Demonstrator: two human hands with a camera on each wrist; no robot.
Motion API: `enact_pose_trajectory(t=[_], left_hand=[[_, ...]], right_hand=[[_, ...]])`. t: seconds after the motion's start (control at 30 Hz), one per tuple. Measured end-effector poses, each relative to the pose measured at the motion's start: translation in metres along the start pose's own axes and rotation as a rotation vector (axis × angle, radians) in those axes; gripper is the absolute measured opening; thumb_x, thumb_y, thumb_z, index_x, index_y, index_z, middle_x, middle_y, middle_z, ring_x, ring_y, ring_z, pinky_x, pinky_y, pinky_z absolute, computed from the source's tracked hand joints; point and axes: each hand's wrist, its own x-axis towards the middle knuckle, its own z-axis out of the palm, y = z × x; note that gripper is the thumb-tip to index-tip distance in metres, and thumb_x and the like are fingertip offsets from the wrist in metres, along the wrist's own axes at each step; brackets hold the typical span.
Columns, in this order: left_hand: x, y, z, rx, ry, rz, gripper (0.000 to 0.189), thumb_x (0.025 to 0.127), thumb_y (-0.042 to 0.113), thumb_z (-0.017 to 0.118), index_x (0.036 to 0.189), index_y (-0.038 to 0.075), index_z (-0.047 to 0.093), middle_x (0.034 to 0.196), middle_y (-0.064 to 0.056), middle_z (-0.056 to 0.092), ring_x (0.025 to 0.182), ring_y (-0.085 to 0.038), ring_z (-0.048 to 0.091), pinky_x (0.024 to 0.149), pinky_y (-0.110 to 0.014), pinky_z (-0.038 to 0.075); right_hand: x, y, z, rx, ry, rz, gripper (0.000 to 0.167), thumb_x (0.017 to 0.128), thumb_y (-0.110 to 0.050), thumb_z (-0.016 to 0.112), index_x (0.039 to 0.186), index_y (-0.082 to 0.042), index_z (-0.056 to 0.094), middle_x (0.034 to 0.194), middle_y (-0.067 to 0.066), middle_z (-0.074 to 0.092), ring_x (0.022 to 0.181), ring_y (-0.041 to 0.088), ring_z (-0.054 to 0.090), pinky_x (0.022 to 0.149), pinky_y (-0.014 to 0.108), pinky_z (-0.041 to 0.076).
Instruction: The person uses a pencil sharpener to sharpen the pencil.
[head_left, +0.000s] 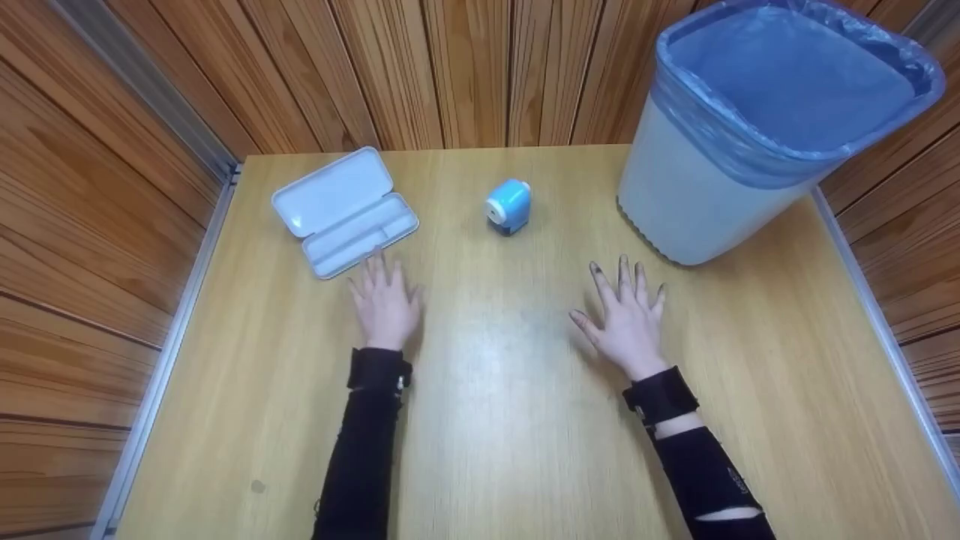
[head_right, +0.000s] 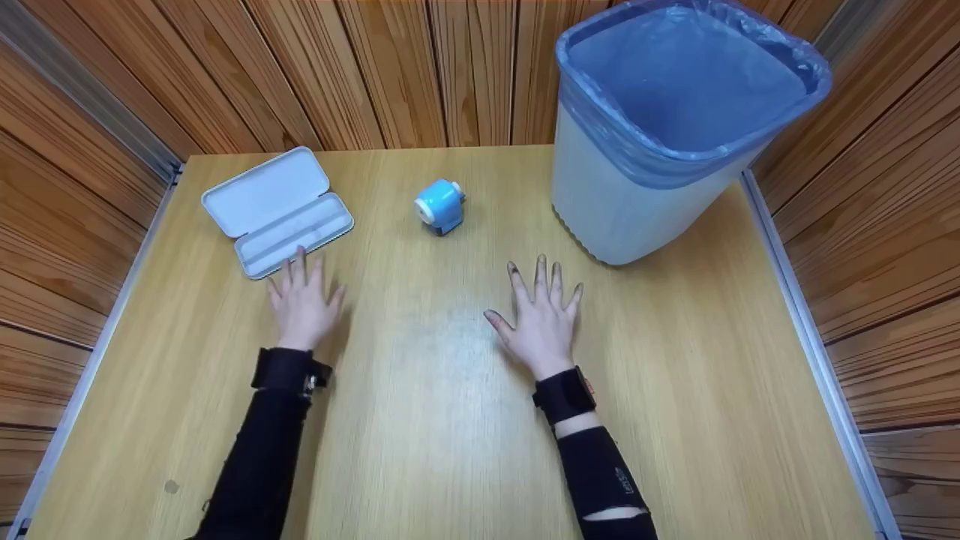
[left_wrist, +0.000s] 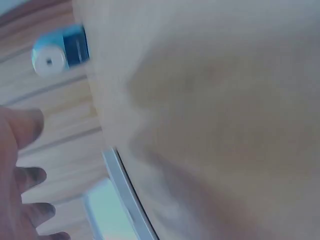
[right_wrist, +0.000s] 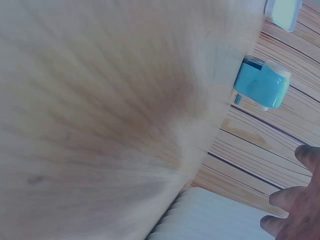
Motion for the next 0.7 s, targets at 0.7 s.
enact_pose_trajectory(t=[0.7], left_hand=[[0.038,-0.066,-0.013,0.017,-0.164,-0.17,0.043,0.102,0.009,0.036,0.142,-0.006,0.043,0.143,-0.027,0.049,0.134,-0.046,0.041,0.112,-0.053,0.038]], right_hand=[[-0.008,-0.001,0.005,0.053,0.0,-0.028,0.076,0.091,-0.049,0.064,0.154,-0.018,0.035,0.163,0.024,0.023,0.15,0.047,0.02,0.116,0.075,0.004]])
